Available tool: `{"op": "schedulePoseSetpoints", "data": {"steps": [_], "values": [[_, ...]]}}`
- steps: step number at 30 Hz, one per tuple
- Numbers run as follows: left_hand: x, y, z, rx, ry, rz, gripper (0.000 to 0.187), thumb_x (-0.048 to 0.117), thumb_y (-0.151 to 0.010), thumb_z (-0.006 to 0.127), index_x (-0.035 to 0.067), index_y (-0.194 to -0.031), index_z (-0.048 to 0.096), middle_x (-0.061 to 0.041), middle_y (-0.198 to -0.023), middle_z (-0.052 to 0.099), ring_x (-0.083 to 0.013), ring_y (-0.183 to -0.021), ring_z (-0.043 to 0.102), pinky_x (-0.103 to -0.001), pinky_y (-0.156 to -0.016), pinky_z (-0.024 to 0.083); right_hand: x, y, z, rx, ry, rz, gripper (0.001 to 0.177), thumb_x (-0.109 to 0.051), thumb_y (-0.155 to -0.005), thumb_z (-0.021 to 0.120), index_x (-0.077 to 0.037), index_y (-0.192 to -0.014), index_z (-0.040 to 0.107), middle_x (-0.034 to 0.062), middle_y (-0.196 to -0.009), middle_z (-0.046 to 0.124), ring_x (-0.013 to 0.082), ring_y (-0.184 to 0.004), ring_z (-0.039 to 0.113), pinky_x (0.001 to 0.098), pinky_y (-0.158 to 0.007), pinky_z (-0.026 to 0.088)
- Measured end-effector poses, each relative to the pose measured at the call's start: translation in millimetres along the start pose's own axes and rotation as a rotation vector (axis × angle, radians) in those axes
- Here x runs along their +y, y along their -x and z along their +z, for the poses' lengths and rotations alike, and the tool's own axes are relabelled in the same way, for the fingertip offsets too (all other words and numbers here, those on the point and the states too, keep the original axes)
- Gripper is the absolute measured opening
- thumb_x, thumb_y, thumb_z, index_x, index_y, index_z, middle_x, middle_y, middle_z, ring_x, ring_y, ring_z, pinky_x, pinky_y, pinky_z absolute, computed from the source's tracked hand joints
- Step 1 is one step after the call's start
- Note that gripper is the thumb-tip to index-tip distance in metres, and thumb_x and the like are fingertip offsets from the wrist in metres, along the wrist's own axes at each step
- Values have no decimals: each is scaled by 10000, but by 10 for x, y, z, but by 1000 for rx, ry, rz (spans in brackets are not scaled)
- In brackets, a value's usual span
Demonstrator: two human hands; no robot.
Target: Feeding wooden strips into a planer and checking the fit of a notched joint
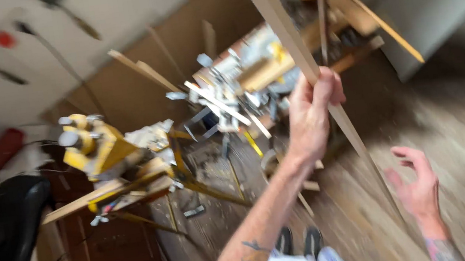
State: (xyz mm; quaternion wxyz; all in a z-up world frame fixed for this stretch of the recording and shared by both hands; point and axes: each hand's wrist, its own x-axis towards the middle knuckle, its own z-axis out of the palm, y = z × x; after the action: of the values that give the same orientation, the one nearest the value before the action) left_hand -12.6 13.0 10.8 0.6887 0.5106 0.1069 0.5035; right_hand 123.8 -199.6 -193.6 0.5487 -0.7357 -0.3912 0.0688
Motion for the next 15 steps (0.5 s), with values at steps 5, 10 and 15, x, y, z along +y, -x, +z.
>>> {"op": "schedulePoseSetpoints", "data": {"steps": [5, 10, 15], "values": [[99, 101, -131, 214, 74, -75, 312, 443, -1035, 615, 134, -997, 590, 14, -816, 586, -98, -722, 531, -249, -720, 473, -882, -488, 240, -414, 31, 21, 627, -312, -772, 769, -107, -1351, 645, 31, -1326, 697, 187, -1180, 658, 339, -1114, 452], [11, 303, -387, 408, 343, 1, 209, 301, -1081, 635, 110, -1003, 603, 17, -760, 563, -89, -694, 542, -245, -742, 525, -924, -553, 442, -563, -17, 170, 372, -233, -959, 654, -140, -1302, 767, 21, -927, 735, 129, -851, 614, 250, -926, 437], [275, 669, -722, 458, 376, 3, 149, 197, -1142, 596, 54, -1101, 604, -19, -877, 641, -128, -803, 679, -356, -938, 619, -1072, -548, 461, -607, -31, 229, 405, -285, -1131, 515, -8, -1079, 806, 120, -1125, 779, 223, -1085, 711, 317, -1153, 471]]}}
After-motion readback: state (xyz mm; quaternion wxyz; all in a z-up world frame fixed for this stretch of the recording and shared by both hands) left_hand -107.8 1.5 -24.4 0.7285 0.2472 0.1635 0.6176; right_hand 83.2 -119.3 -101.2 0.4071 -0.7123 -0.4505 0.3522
